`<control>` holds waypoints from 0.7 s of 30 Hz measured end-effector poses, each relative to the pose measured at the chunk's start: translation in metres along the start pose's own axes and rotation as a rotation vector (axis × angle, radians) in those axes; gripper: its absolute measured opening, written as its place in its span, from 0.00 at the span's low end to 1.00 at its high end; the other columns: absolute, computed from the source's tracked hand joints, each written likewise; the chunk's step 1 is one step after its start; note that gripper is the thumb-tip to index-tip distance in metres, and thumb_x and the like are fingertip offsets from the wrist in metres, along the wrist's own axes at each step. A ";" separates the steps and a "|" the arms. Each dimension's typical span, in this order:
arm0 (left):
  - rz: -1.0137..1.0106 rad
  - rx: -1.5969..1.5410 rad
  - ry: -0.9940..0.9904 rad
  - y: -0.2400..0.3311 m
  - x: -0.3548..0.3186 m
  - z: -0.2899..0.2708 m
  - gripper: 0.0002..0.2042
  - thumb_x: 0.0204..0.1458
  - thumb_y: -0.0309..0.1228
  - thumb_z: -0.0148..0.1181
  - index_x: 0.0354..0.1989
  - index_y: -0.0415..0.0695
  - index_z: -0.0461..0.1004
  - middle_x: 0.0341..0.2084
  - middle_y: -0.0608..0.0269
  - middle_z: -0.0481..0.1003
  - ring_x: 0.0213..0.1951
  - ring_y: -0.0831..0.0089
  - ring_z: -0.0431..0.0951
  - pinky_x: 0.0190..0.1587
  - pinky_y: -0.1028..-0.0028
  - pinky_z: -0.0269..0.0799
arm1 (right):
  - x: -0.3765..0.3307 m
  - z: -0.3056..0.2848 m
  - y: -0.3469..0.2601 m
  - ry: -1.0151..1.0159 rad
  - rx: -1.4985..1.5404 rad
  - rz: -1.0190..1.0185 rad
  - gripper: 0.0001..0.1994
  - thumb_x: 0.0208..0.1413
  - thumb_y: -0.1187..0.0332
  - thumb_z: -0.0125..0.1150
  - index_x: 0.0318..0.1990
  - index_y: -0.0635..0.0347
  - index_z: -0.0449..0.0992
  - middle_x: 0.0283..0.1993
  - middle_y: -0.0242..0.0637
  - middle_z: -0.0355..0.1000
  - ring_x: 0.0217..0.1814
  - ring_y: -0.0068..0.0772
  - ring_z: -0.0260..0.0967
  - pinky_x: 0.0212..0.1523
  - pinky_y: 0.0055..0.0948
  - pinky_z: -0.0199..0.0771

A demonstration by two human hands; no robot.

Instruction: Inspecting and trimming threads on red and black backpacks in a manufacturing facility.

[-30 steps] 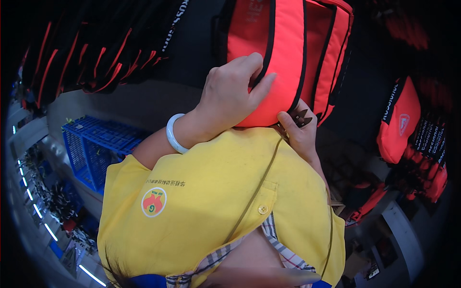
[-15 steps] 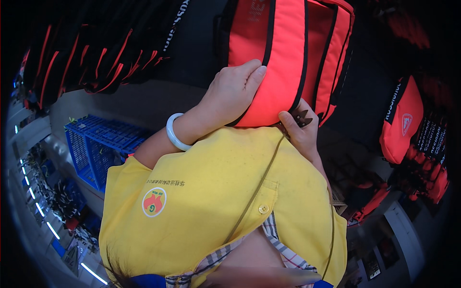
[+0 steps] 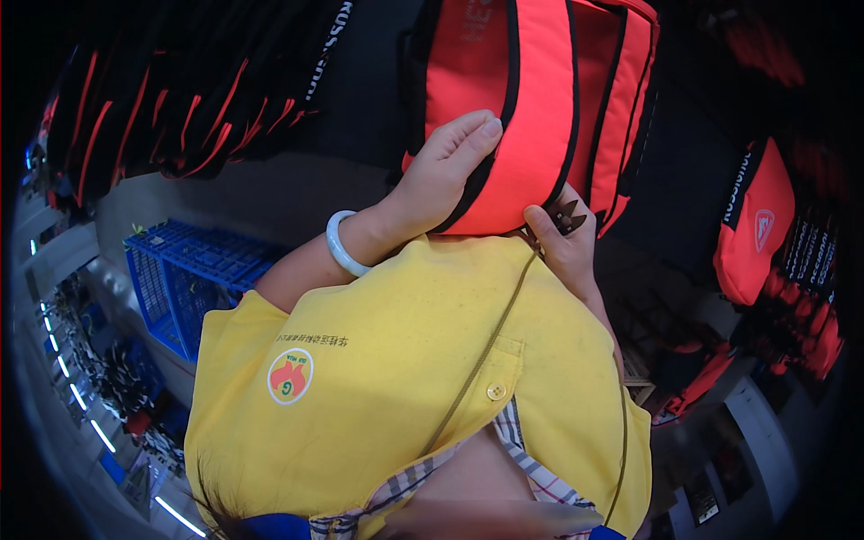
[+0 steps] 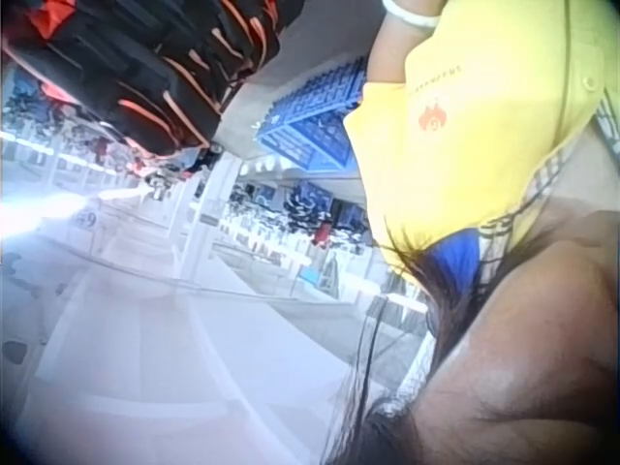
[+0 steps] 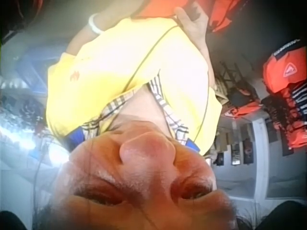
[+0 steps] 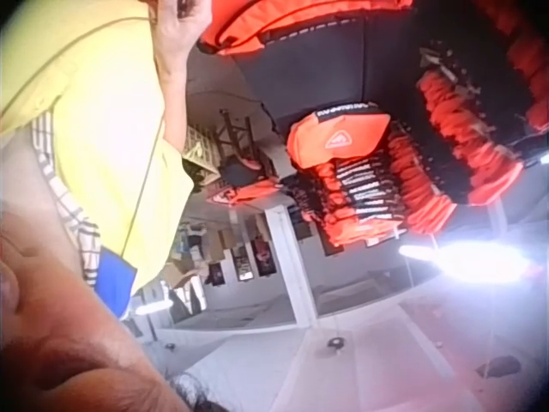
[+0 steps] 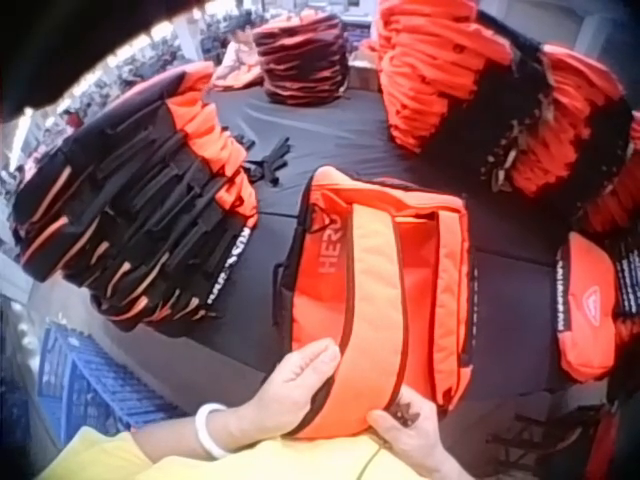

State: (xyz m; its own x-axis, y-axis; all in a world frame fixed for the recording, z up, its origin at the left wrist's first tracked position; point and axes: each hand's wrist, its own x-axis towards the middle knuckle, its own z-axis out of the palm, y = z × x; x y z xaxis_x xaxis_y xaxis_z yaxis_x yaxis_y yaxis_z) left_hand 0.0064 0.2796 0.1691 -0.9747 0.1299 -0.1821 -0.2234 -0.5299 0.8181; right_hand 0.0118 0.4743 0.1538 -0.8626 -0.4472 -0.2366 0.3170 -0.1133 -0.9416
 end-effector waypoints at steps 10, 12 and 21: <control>-0.079 -0.242 -0.050 0.000 0.001 -0.004 0.12 0.67 0.33 0.44 0.48 0.39 0.70 0.42 0.66 0.76 0.45 0.82 0.75 0.50 0.81 0.69 | 0.002 0.000 0.002 0.007 0.006 0.008 0.12 0.59 0.68 0.61 0.45 0.67 0.73 0.38 0.31 0.75 0.36 0.14 0.69 0.37 0.16 0.67; -0.113 -0.210 0.011 0.001 0.001 -0.004 0.12 0.67 0.34 0.43 0.44 0.40 0.71 0.39 0.68 0.76 0.42 0.84 0.74 0.47 0.82 0.70 | 0.002 0.001 0.002 0.010 0.001 0.006 0.12 0.59 0.68 0.62 0.45 0.67 0.73 0.38 0.31 0.75 0.36 0.14 0.69 0.38 0.16 0.67; -0.153 -0.034 -0.011 0.000 -0.004 -0.014 0.09 0.66 0.33 0.44 0.41 0.43 0.70 0.33 0.73 0.74 0.35 0.89 0.71 0.38 0.87 0.66 | 0.006 0.003 0.001 0.018 0.128 0.079 0.11 0.60 0.72 0.60 0.47 0.68 0.71 0.41 0.33 0.75 0.39 0.16 0.70 0.40 0.18 0.70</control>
State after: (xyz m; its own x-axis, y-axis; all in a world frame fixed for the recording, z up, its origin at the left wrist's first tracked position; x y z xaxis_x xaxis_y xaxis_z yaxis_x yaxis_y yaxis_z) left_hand 0.0099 0.2676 0.1617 -0.9289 0.2210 -0.2971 -0.3701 -0.5315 0.7619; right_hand 0.0083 0.4692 0.1520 -0.8398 -0.4429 -0.3139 0.4305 -0.1911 -0.8821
